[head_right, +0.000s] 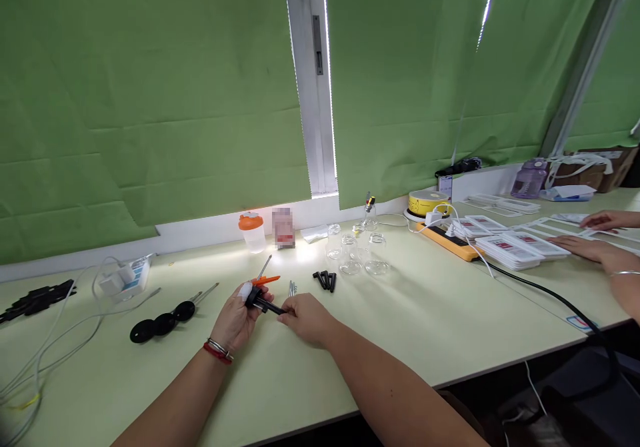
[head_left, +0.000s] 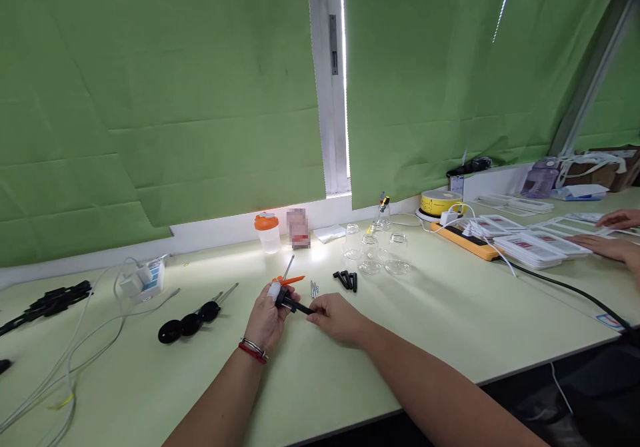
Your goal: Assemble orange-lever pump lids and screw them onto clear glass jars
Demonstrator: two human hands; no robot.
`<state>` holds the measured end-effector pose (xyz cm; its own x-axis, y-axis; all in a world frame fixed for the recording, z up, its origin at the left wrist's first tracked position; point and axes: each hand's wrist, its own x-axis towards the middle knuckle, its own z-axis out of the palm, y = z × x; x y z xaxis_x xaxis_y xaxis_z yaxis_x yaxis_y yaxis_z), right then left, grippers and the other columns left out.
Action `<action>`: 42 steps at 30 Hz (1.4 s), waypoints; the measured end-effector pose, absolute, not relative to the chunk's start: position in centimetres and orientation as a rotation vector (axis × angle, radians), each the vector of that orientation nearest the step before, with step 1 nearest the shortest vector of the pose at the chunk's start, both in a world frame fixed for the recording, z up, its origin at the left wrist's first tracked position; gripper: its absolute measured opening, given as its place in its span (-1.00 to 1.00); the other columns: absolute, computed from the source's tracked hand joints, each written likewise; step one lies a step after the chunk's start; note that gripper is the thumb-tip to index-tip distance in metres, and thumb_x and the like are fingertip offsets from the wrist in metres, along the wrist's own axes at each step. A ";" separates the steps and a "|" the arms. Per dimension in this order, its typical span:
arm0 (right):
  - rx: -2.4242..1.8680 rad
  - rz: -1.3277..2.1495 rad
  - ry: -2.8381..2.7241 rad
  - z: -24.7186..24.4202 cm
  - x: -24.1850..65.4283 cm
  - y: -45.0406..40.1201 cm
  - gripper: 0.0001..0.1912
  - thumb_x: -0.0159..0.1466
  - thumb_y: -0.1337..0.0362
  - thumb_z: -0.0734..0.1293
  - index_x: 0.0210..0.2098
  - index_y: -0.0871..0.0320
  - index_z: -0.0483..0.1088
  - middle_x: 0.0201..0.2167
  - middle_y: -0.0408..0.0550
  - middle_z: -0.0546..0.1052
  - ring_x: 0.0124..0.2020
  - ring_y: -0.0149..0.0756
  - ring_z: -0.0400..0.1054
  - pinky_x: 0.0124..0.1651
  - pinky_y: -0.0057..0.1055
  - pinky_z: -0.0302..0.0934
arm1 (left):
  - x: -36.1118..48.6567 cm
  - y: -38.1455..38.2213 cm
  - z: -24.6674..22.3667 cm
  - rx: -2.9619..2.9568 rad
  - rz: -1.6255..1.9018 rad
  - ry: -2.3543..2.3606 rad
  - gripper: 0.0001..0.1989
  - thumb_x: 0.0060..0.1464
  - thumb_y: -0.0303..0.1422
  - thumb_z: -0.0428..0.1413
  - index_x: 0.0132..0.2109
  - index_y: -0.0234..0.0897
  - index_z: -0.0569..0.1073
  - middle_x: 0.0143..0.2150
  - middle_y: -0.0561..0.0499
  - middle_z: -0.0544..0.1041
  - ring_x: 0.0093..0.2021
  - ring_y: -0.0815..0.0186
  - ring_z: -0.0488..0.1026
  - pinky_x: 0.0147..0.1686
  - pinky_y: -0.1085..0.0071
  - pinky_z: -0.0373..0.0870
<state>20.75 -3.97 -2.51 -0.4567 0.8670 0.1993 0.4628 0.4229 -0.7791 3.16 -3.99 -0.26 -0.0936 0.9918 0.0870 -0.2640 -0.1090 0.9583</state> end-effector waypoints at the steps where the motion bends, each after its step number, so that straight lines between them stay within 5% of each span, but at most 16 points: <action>1: -1.133 0.768 -2.108 -2.1 20.9 -3.8 -0.82 0.19 0.24 0.27 -0.44 0.17 0.45 -0.55 -0.14 0.37 -0.50 -0.40 0.15 -0.45 -0.46 -0.05 | 2.9 -3.8 -0.3 1.057 1.467 1.061 -0.77 0.02 -0.25 0.10 -0.21 -0.31 0.42 -0.34 -0.07 0.50 -0.30 0.20 0.51 -0.19 0.19 0.45; 4: -1.226 0.486 -2.139 -1.0 21.5 -2.8 -0.80 0.24 0.28 0.22 -0.40 0.17 0.46 -0.41 -0.05 0.47 -0.36 -0.32 0.27 -0.35 -0.45 0.00 | 0.9 -3.0 0.0 1.160 1.548 1.251 -0.73 -0.15 -0.36 0.23 -0.22 -0.28 0.45 -0.20 -0.15 0.50 -0.04 0.02 0.41 -0.04 0.11 0.32; 6: -1.350 0.392 -2.148 -0.4 21.9 -1.7 -0.75 0.27 0.27 0.19 -0.42 0.17 0.45 -0.41 -0.03 0.48 -0.35 -0.31 0.28 -0.34 -0.45 0.00 | -1.3 -2.5 0.6 1.267 1.641 1.370 -0.69 -0.24 -0.44 0.25 -0.23 -0.23 0.45 0.02 -0.16 0.42 0.21 -0.04 0.15 0.17 0.12 0.09; 9: -1.480 0.361 -2.115 -0.1 22.3 0.4 -0.68 0.31 0.23 0.14 -0.44 0.18 0.43 -0.46 -0.03 0.46 -0.42 -0.32 0.27 -0.40 -0.45 -0.03 | -4.8 -2.0 1.3 1.410 1.727 1.568 -0.69 -0.19 -0.46 0.18 -0.19 -0.27 0.44 0.18 -0.21 0.27 0.31 -0.07 -0.08 0.27 0.12 -0.25; 14: -1.626 0.334 -2.085 -0.1 22.0 4.2 -0.62 0.36 0.18 0.06 -0.37 0.17 0.42 -0.40 -0.01 0.47 -0.40 -0.31 0.30 -0.44 -0.47 0.01 | -8.8 -1.5 1.2 1.743 0.970 2.731 -0.67 -0.01 -0.40 -0.03 -0.10 -0.42 0.44 0.02 -0.35 0.42 0.06 -0.17 0.28 0.11 -0.16 -0.10; 19: -1.760 0.308 -2.131 -0.4 20.4 6.9 -0.66 0.36 0.21 0.09 -0.27 0.19 0.45 -0.29 0.06 0.51 -0.33 -0.28 0.37 -0.41 -0.45 0.09 | -10.0 -1.0 0.3 1.556 0.522 2.818 -0.74 -0.04 -0.35 -0.03 -0.24 -0.32 0.49 -0.11 -0.32 0.51 0.02 -0.19 0.33 0.00 -0.26 -0.07; 25: -1.831 0.161 -2.249 -1.7 18.9 7.7 -0.76 0.29 0.29 0.21 -0.23 0.27 0.49 -0.16 0.20 0.49 -0.12 -0.11 0.37 -0.21 -0.36 0.17 | -9.3 -0.9 0.0 1.724 0.410 2.691 -0.72 -0.13 -0.39 0.02 -0.22 -0.31 0.48 -0.13 -0.26 0.49 -0.03 -0.12 0.36 0.07 -0.17 -0.07; 34: -1.809 0.072 -2.256 -0.8 17.6 5.9 -0.75 0.19 0.46 0.27 -0.13 0.26 0.42 -0.06 0.18 0.41 -0.02 -0.12 0.30 -0.12 -0.37 0.16 | -8.1 -0.6 -0.2 1.757 0.450 2.540 -0.50 -0.15 -0.20 0.07 -0.06 -0.42 0.41 -0.04 -0.34 0.40 -0.05 -0.05 0.40 -0.09 0.21 0.30; 36: -1.786 0.117 -2.252 -0.5 16.1 4.8 -0.74 0.24 0.40 0.23 -0.08 0.21 0.39 -0.05 0.14 0.42 -0.05 -0.15 0.33 -0.14 -0.37 0.17 | -7.9 -0.6 -0.2 1.732 0.485 2.528 -0.45 -0.13 -0.14 0.05 -0.02 -0.43 0.38 0.00 -0.35 0.37 -0.03 -0.03 0.40 -0.10 0.24 0.32; 39: -1.781 0.283 -2.275 -0.5 13.8 3.2 -0.74 0.30 0.20 0.18 -0.26 0.18 0.46 -0.21 0.07 0.49 -0.23 -0.20 0.41 -0.31 -0.40 0.19 | -8.0 -0.5 -0.1 1.675 0.527 2.540 -0.43 -0.07 -0.11 0.00 -0.01 -0.48 0.37 0.04 -0.39 0.35 -0.02 -0.02 0.41 -0.10 0.24 0.33; 42: -1.787 0.418 -2.276 -0.7 12.4 2.1 -0.78 0.24 0.21 0.24 -0.37 0.17 0.46 -0.32 0.04 0.52 -0.29 -0.19 0.43 -0.37 -0.41 0.18 | -8.4 -0.4 -0.2 1.611 0.515 2.546 -0.49 -0.06 -0.17 -0.01 -0.06 -0.50 0.40 0.05 -0.44 0.36 -0.08 -0.05 0.45 -0.18 0.21 0.36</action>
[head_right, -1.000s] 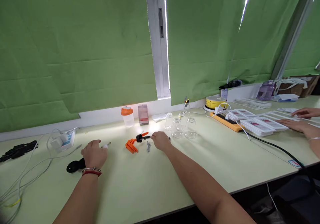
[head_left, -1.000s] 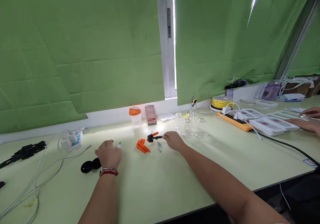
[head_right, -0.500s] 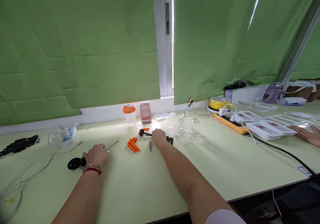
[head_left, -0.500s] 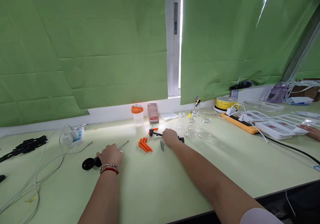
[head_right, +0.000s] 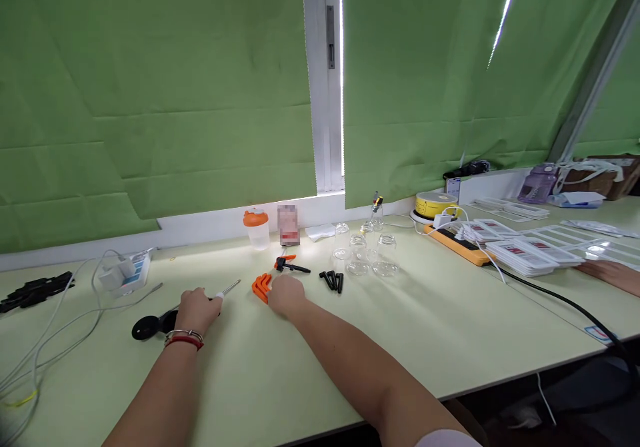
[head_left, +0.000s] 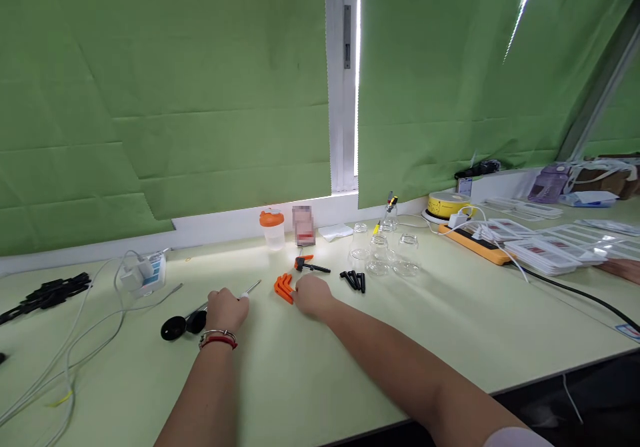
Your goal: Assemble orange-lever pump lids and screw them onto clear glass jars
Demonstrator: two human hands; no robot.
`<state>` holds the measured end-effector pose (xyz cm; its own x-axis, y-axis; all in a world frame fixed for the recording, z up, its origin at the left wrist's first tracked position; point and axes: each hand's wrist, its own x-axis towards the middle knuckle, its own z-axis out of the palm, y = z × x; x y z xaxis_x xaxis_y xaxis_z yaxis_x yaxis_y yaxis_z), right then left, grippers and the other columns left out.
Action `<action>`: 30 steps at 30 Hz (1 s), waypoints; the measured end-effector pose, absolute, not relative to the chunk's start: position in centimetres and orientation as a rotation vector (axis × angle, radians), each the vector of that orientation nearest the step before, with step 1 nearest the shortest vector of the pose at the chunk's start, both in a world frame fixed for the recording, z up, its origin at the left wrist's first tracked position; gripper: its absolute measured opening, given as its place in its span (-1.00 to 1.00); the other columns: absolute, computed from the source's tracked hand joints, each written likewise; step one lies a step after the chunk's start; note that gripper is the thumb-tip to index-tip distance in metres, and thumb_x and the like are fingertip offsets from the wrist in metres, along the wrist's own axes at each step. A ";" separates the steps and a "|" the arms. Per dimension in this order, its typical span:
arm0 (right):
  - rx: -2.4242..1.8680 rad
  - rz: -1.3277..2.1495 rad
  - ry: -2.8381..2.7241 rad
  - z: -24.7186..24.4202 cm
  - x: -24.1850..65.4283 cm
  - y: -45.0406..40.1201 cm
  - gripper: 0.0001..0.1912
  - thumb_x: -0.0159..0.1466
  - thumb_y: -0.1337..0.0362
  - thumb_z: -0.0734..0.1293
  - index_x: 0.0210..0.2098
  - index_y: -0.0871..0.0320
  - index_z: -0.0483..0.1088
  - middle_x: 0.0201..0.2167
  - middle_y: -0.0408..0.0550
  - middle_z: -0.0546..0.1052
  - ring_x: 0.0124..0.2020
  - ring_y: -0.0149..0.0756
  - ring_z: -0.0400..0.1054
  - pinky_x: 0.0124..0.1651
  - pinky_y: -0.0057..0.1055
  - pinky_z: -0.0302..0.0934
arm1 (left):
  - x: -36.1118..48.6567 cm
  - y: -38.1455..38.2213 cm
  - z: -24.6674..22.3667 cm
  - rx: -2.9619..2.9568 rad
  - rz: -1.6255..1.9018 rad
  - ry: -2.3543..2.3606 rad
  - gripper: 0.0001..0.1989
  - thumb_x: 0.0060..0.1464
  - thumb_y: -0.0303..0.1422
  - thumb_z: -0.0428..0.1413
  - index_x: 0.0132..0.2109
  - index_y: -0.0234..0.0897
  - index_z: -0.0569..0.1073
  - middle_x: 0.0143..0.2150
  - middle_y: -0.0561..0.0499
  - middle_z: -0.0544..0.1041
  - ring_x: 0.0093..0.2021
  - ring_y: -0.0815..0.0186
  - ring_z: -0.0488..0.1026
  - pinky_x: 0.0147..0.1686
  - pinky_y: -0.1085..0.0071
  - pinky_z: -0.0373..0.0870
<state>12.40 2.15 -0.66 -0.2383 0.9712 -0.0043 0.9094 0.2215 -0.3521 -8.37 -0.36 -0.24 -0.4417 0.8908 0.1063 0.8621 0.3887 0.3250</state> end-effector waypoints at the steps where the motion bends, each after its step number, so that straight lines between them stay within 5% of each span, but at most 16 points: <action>1: -1.787 0.445 -2.268 -0.7 12.2 2.0 -0.82 0.22 0.24 0.26 -0.38 0.17 0.46 -0.33 0.04 0.52 -0.29 -0.18 0.43 -0.36 -0.40 0.18 | -8.5 -0.3 -0.3 1.596 0.500 2.540 -0.52 -0.07 -0.19 0.01 -0.08 -0.48 0.43 0.04 -0.45 0.37 -0.11 -0.07 0.46 -0.21 0.19 0.36; 7: -1.756 0.599 -2.147 -0.4 12.5 1.6 -0.92 0.14 0.38 0.30 -0.48 0.20 0.40 -0.38 0.06 0.50 -0.26 -0.13 0.41 -0.32 -0.38 0.15 | -8.8 -0.5 -0.5 1.570 0.517 2.502 -0.69 -0.15 -0.30 0.09 -0.20 -0.31 0.45 -0.08 -0.35 0.50 -0.12 -0.15 0.45 -0.28 0.13 0.34; 13: -1.553 0.917 -1.856 0.5 14.4 1.0 -0.88 0.25 0.30 0.22 -0.40 0.17 0.32 -0.34 0.01 0.48 -0.34 -0.28 0.37 -0.41 -0.46 0.10 | -7.9 -1.2 0.5 1.617 0.810 2.412 -0.73 0.02 -0.26 -0.03 -0.13 -0.26 0.35 -0.33 -0.19 0.51 -0.28 -0.03 0.45 -0.37 0.20 0.31; 19: -1.261 1.375 -1.490 0.5 18.9 0.0 -0.78 0.32 0.14 0.11 -0.35 0.15 0.21 -0.50 -0.15 0.42 -0.63 -0.51 0.21 -0.57 -0.52 0.01 | -5.0 -1.8 0.1 1.807 1.129 1.962 -0.73 -0.01 -0.25 0.02 -0.12 -0.18 0.34 -0.28 0.03 0.46 -0.38 0.29 0.39 -0.42 0.44 0.34; 30: -0.992 1.759 -1.135 -1.2 23.5 -2.4 -0.77 0.28 0.13 0.19 -0.41 0.14 0.17 -0.65 -0.28 0.25 -0.69 -0.55 0.05 -0.59 -0.55 -0.12 | -0.4 -3.1 -1.0 2.034 1.127 1.412 -0.82 0.00 -0.31 0.07 -0.19 -0.18 0.42 -0.26 0.02 0.42 -0.34 0.30 0.31 -0.42 0.44 0.29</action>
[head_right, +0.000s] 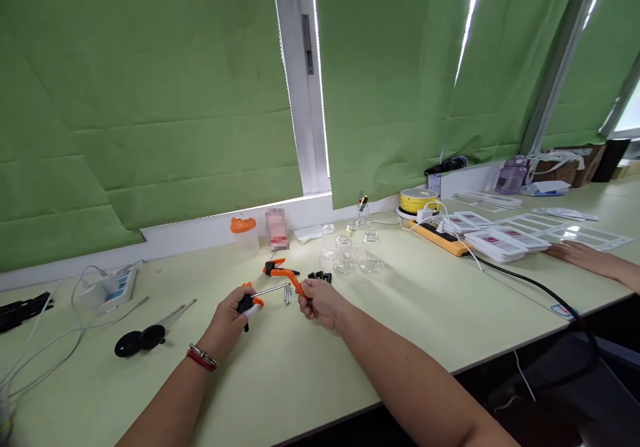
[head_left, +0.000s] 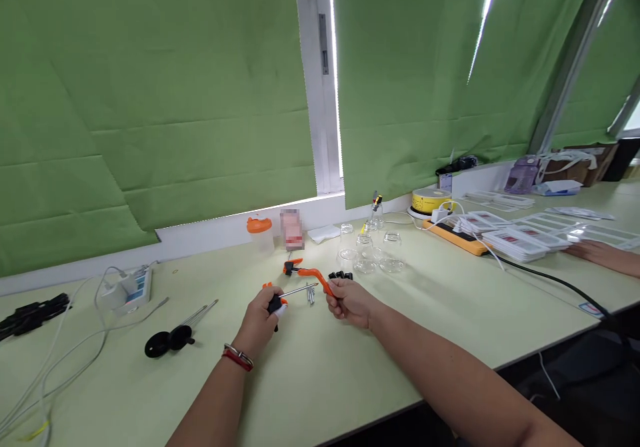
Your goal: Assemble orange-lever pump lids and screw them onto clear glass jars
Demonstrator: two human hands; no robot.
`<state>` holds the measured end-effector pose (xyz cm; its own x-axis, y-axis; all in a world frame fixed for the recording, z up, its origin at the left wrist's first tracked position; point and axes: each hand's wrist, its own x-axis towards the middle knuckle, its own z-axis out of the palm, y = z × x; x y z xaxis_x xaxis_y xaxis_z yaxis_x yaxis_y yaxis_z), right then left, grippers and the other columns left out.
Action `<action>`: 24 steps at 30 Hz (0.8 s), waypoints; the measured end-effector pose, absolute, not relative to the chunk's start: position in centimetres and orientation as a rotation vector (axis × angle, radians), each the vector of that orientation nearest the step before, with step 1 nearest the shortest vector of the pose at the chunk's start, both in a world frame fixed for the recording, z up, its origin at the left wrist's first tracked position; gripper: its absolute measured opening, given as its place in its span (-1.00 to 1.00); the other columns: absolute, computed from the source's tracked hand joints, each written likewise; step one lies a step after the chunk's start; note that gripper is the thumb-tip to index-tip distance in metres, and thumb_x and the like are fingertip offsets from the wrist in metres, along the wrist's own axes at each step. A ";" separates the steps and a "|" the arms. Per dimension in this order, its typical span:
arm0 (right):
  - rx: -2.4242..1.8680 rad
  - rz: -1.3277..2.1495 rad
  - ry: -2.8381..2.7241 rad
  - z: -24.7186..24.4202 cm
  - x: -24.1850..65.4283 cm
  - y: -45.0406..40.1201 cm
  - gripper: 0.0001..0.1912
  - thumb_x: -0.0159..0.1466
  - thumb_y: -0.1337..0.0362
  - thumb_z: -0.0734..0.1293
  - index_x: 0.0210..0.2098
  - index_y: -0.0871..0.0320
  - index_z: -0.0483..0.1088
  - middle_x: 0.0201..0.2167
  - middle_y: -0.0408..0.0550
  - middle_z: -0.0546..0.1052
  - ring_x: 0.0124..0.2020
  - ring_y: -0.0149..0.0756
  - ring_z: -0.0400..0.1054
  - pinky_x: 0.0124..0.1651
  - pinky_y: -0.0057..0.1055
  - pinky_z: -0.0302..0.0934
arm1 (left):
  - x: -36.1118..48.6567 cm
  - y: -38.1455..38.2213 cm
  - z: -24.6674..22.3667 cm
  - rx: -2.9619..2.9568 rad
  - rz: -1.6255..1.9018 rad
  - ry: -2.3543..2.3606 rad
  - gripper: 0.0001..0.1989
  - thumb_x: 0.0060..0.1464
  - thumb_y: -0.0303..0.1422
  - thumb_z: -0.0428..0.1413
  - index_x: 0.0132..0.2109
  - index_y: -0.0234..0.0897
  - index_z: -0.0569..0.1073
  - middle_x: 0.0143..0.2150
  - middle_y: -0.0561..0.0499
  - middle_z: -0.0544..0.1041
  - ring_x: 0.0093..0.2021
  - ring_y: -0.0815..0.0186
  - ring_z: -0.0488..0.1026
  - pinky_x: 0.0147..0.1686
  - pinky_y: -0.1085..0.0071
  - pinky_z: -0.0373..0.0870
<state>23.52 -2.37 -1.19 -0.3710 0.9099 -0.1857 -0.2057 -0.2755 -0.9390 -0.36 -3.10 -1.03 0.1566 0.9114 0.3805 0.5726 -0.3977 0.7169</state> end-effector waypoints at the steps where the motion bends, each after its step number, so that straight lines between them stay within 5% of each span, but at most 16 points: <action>1: -0.979 1.773 -1.130 -1.1 23.4 -2.5 -0.77 0.28 0.14 0.20 -0.42 0.15 0.17 -0.66 -0.28 0.26 -0.69 -0.55 0.05 -0.59 -0.55 -0.12 | -0.3 -3.2 -1.0 2.035 1.121 1.411 -0.82 0.01 -0.31 0.06 -0.19 -0.18 0.42 -0.27 0.02 0.41 -0.35 0.30 0.30 -0.43 0.44 0.28; 10: -1.005 1.839 -1.180 -1.5 22.9 -2.8 -0.74 0.24 0.10 0.25 -0.42 0.15 0.21 -0.73 -0.30 0.25 -0.74 -0.57 0.00 -0.62 -0.58 -0.17 | 0.3 -3.6 -1.0 1.885 1.115 1.338 -0.78 -0.03 -0.26 0.11 -0.20 -0.19 0.39 -0.31 0.05 0.37 -0.41 0.34 0.28 -0.49 0.46 0.28; 15: -0.981 1.822 -1.297 -1.9 22.5 -3.1 -0.71 0.22 0.05 0.27 -0.41 0.16 0.24 -0.74 -0.30 0.27 -0.75 -0.56 0.02 -0.65 -0.57 -0.18 | 1.9 -4.4 -0.6 1.779 1.130 1.183 -0.58 -0.13 -0.29 0.21 -0.07 -0.19 0.34 -0.19 0.00 0.39 -0.26 0.28 0.35 -0.33 0.38 0.38; 19: -0.973 1.836 -1.329 -1.9 22.4 -3.4 -0.66 0.18 0.02 0.31 -0.45 0.18 0.26 -0.71 -0.27 0.30 -0.73 -0.57 0.05 -0.64 -0.55 -0.14 | 2.6 -4.9 -0.3 1.617 1.081 1.160 -0.46 -0.21 -0.30 0.27 -0.02 -0.19 0.34 -0.20 0.01 0.38 -0.31 0.29 0.36 -0.41 0.40 0.36; 24: -0.962 1.817 -1.352 -1.9 22.5 -3.5 -0.63 0.16 -0.03 0.32 -0.45 0.18 0.27 -0.73 -0.29 0.28 -0.74 -0.57 0.03 -0.66 -0.54 -0.14 | 2.4 -4.8 -0.2 1.561 1.069 1.045 -0.62 -0.19 -0.35 0.26 -0.15 -0.20 0.40 -0.27 0.03 0.42 -0.29 0.28 0.39 -0.38 0.41 0.33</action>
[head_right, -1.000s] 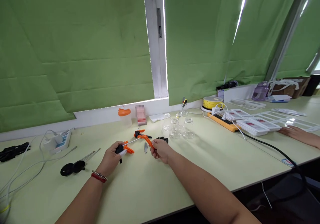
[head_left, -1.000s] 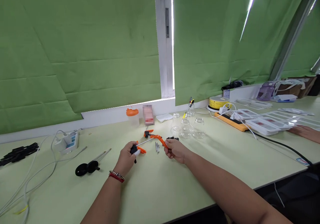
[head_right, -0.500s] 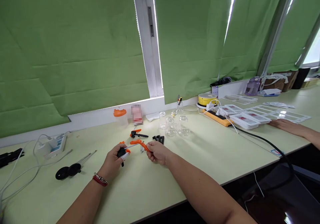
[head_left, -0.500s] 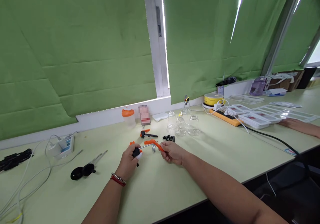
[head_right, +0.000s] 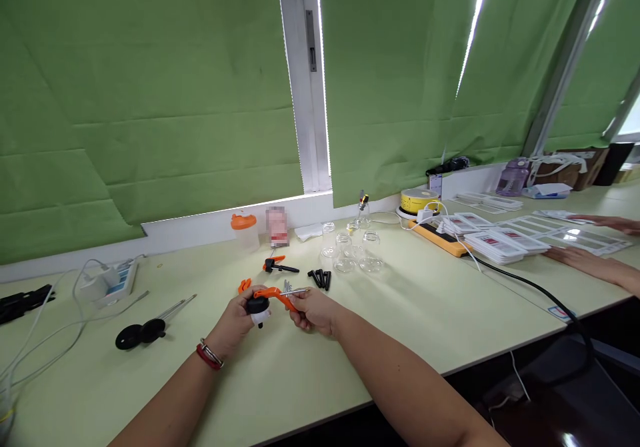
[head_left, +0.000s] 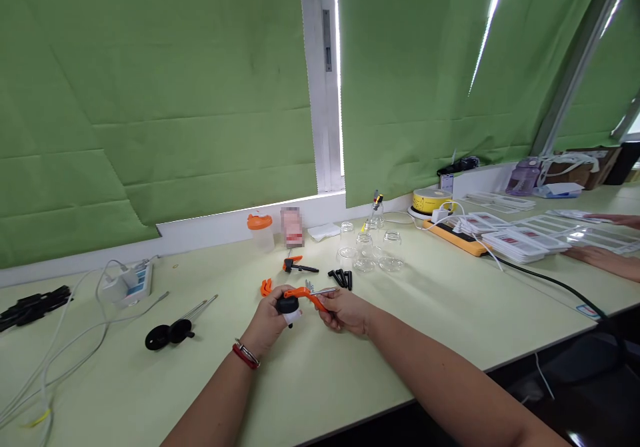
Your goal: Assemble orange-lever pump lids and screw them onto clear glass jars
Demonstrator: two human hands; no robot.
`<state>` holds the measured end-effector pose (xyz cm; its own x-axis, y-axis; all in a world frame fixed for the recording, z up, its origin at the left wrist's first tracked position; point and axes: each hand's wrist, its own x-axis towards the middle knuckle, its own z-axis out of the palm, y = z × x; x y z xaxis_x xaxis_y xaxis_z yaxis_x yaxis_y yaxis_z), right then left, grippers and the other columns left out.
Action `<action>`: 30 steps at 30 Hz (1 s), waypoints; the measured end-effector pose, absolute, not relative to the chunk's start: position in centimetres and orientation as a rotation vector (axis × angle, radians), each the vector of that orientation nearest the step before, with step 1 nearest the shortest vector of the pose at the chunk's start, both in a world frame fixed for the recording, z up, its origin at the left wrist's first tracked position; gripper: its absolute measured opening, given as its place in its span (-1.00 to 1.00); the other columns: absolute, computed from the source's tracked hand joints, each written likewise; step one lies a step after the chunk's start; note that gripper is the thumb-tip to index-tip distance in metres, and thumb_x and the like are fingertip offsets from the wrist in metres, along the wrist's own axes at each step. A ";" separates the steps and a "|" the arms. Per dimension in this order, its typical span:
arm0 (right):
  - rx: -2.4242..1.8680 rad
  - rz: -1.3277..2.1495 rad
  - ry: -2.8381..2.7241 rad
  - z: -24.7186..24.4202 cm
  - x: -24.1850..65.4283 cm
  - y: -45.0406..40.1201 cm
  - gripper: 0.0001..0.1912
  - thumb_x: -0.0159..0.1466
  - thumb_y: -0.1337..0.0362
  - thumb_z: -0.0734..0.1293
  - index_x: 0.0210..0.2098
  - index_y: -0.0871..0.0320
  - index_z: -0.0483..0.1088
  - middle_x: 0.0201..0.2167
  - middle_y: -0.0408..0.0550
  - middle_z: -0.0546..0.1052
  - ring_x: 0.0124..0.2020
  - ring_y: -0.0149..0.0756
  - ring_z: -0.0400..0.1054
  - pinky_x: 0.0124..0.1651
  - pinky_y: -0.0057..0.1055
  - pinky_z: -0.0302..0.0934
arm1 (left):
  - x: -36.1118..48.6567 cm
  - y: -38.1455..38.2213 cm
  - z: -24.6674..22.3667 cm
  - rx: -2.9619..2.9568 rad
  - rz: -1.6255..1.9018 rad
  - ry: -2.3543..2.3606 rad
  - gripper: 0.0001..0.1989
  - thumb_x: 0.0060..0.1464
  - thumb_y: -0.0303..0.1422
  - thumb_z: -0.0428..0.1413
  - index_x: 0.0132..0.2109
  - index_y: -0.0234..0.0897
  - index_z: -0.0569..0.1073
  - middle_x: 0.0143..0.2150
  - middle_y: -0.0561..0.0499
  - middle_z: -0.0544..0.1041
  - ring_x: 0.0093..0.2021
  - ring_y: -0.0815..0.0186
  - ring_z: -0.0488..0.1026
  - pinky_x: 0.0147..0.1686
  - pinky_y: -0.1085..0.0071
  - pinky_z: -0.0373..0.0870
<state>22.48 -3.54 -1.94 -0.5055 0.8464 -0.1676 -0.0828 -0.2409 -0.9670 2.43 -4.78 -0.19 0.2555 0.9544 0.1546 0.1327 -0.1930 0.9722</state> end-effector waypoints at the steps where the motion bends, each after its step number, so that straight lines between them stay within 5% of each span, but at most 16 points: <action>1: -0.946 1.816 -1.364 -2.0 22.5 -3.5 -0.63 0.16 -0.02 0.32 -0.45 0.18 0.27 -0.73 -0.29 0.28 -0.74 -0.57 0.03 -0.66 -0.54 -0.15 | 2.4 -4.8 -0.2 1.538 1.073 1.018 -0.63 -0.19 -0.36 0.26 -0.16 -0.21 0.40 -0.27 0.03 0.44 -0.27 0.26 0.41 -0.34 0.38 0.34; 5: -0.906 1.818 -1.399 -2.3 22.5 -3.5 -0.66 0.15 0.01 0.33 -0.42 0.18 0.28 -0.70 -0.27 0.32 -0.73 -0.56 0.06 -0.65 -0.55 -0.11 | 2.7 -5.0 -0.2 1.451 1.068 0.896 -0.65 -0.15 -0.38 0.24 -0.16 -0.21 0.37 -0.35 0.05 0.46 -0.34 0.28 0.46 -0.20 0.28 0.36; 14: -0.945 1.776 -1.431 -2.7 22.4 -3.5 -0.64 0.11 -0.02 0.36 -0.39 0.16 0.29 -0.70 -0.27 0.34 -0.73 -0.55 0.08 -0.66 -0.56 -0.09 | 2.7 -5.9 0.2 1.353 0.956 0.685 -0.52 -0.24 -0.43 0.23 -0.08 -0.20 0.36 -0.39 0.07 0.41 -0.40 0.33 0.35 -0.36 0.41 0.26; 21: -0.957 1.712 -1.530 -3.3 22.2 -3.0 -0.67 0.21 -0.01 0.27 -0.34 0.16 0.29 -0.64 -0.22 0.37 -0.71 -0.51 0.12 -0.65 -0.53 0.01 | 2.8 -5.5 0.1 1.093 1.054 0.687 -0.72 0.13 -0.18 0.02 -0.17 -0.31 0.42 -0.47 0.03 0.39 -0.53 0.39 0.30 -0.43 0.40 0.24; 24: -1.118 1.330 -1.658 -3.0 22.2 -2.7 -0.74 0.32 0.14 0.14 -0.28 0.18 0.33 -0.49 -0.11 0.44 -0.58 -0.44 0.25 -0.51 -0.47 0.16 | 2.8 -5.1 0.2 0.997 1.189 0.720 -0.77 0.12 -0.21 0.05 -0.22 -0.30 0.40 -0.49 0.06 0.37 -0.55 0.41 0.30 -0.45 0.40 0.26; 26: -1.174 0.889 -1.827 -2.7 22.3 -2.5 -0.77 0.32 0.28 0.11 -0.24 0.19 0.37 -0.32 -0.01 0.48 -0.35 -0.35 0.35 -0.25 -0.38 0.25 | 2.6 -4.9 0.3 0.943 1.273 0.715 -0.79 0.11 -0.22 0.05 -0.24 -0.30 0.39 -0.51 0.09 0.35 -0.57 0.42 0.27 -0.46 0.39 0.26; 30: -1.162 0.272 -2.230 -2.8 22.1 -2.5 -0.70 0.25 0.43 0.18 -0.07 0.16 0.40 0.03 0.03 0.42 0.08 -0.17 0.20 0.15 -0.23 0.01 | 2.1 -4.4 0.2 0.903 1.339 0.716 -0.80 0.12 -0.23 0.03 -0.26 -0.30 0.37 -0.50 0.08 0.35 -0.55 0.41 0.27 -0.46 0.38 0.28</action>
